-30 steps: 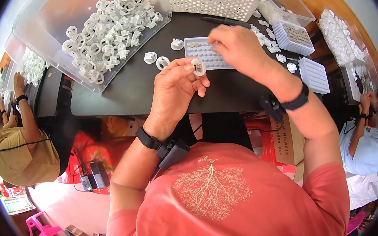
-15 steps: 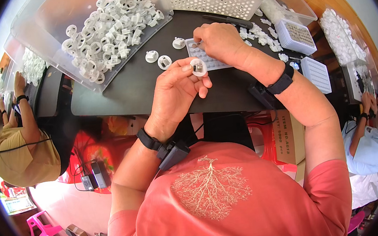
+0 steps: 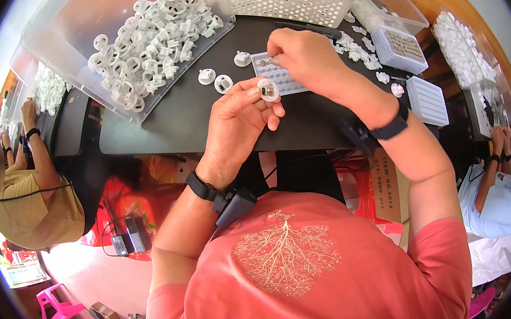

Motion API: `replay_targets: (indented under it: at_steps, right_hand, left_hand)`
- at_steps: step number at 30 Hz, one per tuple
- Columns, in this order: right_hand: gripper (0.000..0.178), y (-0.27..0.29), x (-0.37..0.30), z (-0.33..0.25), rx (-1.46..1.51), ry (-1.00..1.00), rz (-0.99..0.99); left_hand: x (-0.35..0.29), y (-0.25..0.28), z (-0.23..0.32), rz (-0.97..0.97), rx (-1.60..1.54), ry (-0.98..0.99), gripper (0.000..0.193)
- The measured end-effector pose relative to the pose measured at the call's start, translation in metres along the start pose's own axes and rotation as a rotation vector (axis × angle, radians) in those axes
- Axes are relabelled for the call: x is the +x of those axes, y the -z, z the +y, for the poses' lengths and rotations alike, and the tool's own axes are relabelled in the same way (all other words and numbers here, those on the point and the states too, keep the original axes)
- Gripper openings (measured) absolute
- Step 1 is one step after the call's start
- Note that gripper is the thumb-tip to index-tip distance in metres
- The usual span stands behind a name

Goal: Manually assembling small white plastic components by inserting metal inserts and other plastic pieces.

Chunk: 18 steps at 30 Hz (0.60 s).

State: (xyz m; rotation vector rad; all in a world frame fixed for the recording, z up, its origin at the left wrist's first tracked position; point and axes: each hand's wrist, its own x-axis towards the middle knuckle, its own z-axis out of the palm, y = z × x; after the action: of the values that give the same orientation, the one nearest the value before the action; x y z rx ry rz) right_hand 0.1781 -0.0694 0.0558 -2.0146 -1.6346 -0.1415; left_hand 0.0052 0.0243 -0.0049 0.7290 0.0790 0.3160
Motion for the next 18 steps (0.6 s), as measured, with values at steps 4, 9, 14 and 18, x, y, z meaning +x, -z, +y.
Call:
replay_targets:
  at_steps: [4,9,14,18]
  right_hand:
    - [0.005,0.003,-0.031,-0.023,0.261,0.051,0.270]
    - [0.009,-0.014,-0.050,-0.037,0.365,0.044,0.375]
    - [0.011,-0.015,-0.054,-0.038,0.546,-0.002,0.323]
    - [0.008,-0.012,-0.053,-0.037,0.666,-0.054,0.270]
  left_hand:
    - [0.000,-0.001,-0.001,-0.003,0.028,-0.007,0.034]
    - [0.001,-0.005,0.001,0.016,-0.028,-0.017,0.027]
    - [0.001,-0.003,0.000,0.039,-0.043,-0.011,0.027]
    - [0.000,-0.003,0.000,0.028,0.030,-0.011,0.032]
